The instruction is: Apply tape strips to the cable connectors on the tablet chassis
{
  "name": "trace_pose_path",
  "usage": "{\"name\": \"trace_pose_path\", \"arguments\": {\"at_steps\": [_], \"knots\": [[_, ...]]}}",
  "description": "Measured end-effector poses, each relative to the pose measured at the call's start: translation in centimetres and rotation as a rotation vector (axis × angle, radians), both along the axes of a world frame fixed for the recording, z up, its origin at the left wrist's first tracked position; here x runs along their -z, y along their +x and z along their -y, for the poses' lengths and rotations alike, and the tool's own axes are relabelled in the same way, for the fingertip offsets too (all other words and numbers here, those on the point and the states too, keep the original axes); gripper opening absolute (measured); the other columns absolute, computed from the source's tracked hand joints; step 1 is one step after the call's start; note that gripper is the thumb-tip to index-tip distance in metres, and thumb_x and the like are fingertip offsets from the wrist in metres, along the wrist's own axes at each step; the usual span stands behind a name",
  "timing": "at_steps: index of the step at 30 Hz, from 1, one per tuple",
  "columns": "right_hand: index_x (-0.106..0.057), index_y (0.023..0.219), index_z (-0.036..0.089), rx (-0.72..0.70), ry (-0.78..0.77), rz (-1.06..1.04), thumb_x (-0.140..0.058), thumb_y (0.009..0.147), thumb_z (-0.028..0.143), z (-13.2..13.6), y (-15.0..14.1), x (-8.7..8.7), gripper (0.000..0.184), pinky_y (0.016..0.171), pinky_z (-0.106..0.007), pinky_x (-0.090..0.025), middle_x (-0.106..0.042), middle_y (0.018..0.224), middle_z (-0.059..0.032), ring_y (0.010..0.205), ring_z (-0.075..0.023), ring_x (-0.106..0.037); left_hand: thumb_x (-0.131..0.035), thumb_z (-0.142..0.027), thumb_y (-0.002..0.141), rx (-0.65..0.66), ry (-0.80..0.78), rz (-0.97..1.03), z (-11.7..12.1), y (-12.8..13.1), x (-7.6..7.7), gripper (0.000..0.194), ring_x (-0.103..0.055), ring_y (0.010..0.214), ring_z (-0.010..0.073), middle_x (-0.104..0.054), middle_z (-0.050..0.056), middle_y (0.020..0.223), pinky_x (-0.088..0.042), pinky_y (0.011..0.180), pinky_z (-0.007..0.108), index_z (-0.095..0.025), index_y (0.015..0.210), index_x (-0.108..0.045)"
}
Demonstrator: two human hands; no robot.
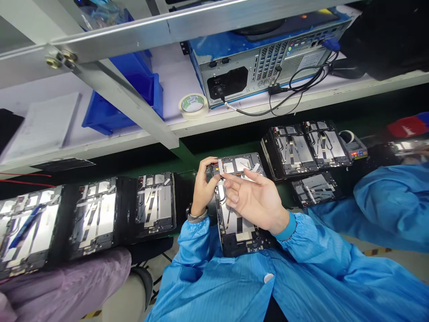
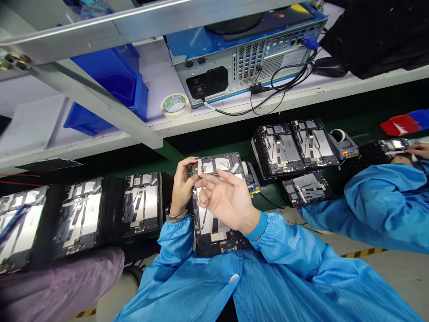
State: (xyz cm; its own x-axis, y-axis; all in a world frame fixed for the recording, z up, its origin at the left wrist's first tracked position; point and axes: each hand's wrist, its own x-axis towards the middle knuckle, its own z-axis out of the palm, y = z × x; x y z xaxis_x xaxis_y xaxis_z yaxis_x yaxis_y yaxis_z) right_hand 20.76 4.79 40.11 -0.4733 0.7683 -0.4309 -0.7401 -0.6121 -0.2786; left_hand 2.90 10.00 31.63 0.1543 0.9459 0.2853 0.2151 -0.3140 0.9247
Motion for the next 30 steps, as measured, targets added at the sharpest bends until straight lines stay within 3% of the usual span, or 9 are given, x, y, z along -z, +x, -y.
{"name": "trace_pose_path", "arguments": {"at_steps": [14, 20, 26, 30], "knots": [[-0.066, 0.109, 0.017, 0.004, 0.062, 0.095, -0.038, 0.103, 0.050, -0.1, -0.5, -0.2, 0.044, 0.068, -0.038, -0.047, -0.072, 0.104, -0.0133, 0.069, -0.0207, -0.052, -0.060, -0.028, 0.098, -0.003, 0.039, -0.023, 0.3, 0.2, -0.3, 0.019, -0.058, 0.133, 0.0304, -0.062, 0.008, 0.131, -0.046, 0.117, 0.050, -0.028, 0.117, -0.063], [-0.065, 0.112, 0.016, 0.017, 0.003, 0.028, -0.038, 0.104, 0.048, -0.1, -0.6, -0.4, 0.043, 0.067, -0.038, -0.048, -0.073, 0.104, -0.0140, 0.069, -0.0206, -0.054, -0.060, -0.033, 0.100, -0.004, 0.069, -0.075, 0.3, 0.1, -0.6, 0.013, -0.057, 0.134, 0.0316, -0.061, 0.008, 0.136, -0.046, 0.116, 0.051, -0.028, 0.110, -0.067], [-0.066, 0.117, 0.011, 0.035, -0.081, -0.056, -0.039, 0.105, 0.045, 0.0, -0.4, -0.5, 0.045, 0.065, -0.035, -0.049, -0.073, 0.096, -0.0131, 0.065, -0.0184, -0.054, -0.060, -0.019, 0.094, -0.011, 0.065, -0.067, 0.2, 0.0, -0.5, 0.014, -0.060, 0.132, 0.0301, -0.062, 0.008, 0.136, -0.048, 0.114, 0.052, -0.026, 0.105, -0.067], [-0.069, 0.116, 0.011, -0.009, -0.023, -0.005, -0.043, 0.104, 0.042, 0.9, 0.1, -0.6, 0.042, 0.062, -0.034, -0.048, -0.073, 0.090, -0.0109, 0.059, -0.0162, -0.052, -0.058, -0.014, 0.091, -0.015, 0.062, -0.111, 0.2, -0.1, -0.8, 0.019, -0.059, 0.132, 0.0303, -0.063, 0.008, 0.135, -0.047, 0.114, 0.053, -0.025, 0.104, -0.066]]}}
